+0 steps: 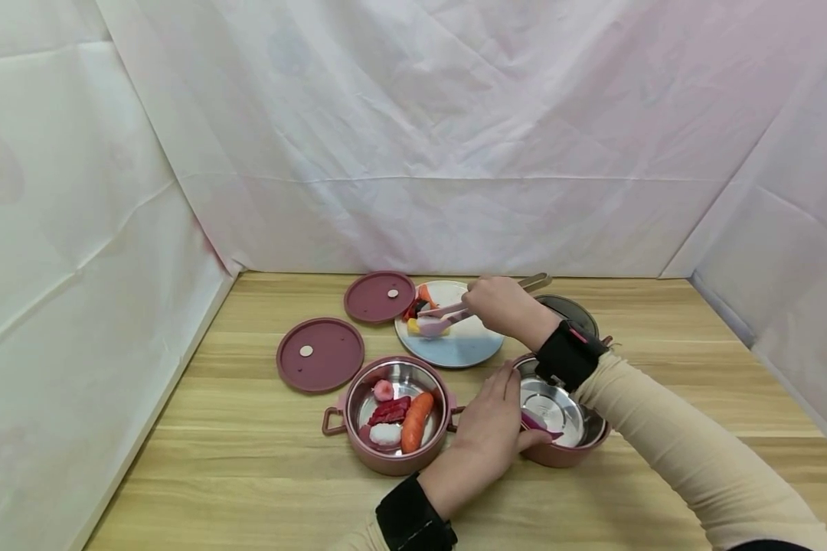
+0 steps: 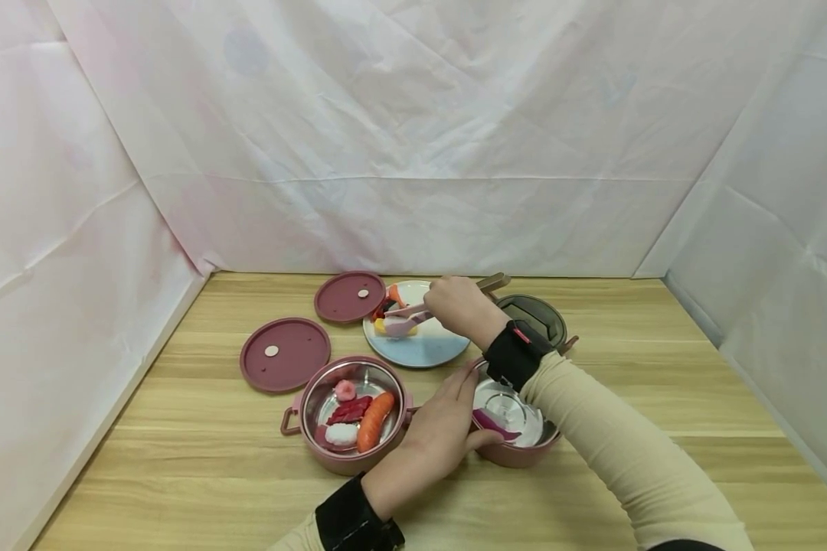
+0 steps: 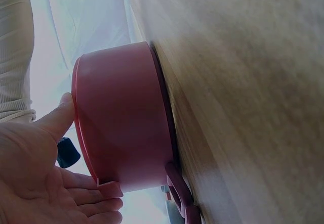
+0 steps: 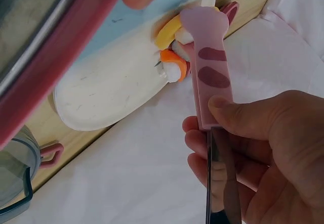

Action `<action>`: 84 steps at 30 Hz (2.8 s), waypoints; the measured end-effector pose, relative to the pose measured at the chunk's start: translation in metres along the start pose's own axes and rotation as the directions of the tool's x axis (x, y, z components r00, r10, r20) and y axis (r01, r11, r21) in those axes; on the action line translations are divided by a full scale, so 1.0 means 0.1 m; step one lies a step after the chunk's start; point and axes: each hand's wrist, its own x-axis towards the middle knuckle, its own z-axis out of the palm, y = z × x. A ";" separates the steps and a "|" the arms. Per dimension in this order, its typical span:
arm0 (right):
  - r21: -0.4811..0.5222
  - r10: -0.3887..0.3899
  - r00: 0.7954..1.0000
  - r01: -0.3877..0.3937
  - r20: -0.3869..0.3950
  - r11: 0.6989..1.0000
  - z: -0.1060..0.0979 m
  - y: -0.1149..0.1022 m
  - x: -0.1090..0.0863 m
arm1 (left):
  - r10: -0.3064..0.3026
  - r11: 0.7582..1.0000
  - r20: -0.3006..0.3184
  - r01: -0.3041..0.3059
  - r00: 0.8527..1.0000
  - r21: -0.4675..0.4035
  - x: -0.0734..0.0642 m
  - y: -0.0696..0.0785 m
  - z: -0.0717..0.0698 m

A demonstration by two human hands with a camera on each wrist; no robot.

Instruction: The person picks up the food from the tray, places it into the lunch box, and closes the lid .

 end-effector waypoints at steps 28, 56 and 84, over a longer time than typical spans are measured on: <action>0.195 0.208 0.978 -0.201 -0.016 0.960 -0.32 0.34 -0.58 | -0.021 1.000 0.036 0.022 0.999 -0.008 -0.01 0.03 0.00; 0.295 0.173 0.949 -0.250 0.262 0.922 -0.51 0.49 -1.96 | -0.053 0.998 0.081 0.056 0.995 -0.043 -0.01 0.02 -0.02; 0.338 0.169 0.923 -0.291 0.345 0.895 -0.28 0.26 -1.70 | -0.037 0.999 0.079 0.038 0.996 -0.009 -0.01 0.02 -0.02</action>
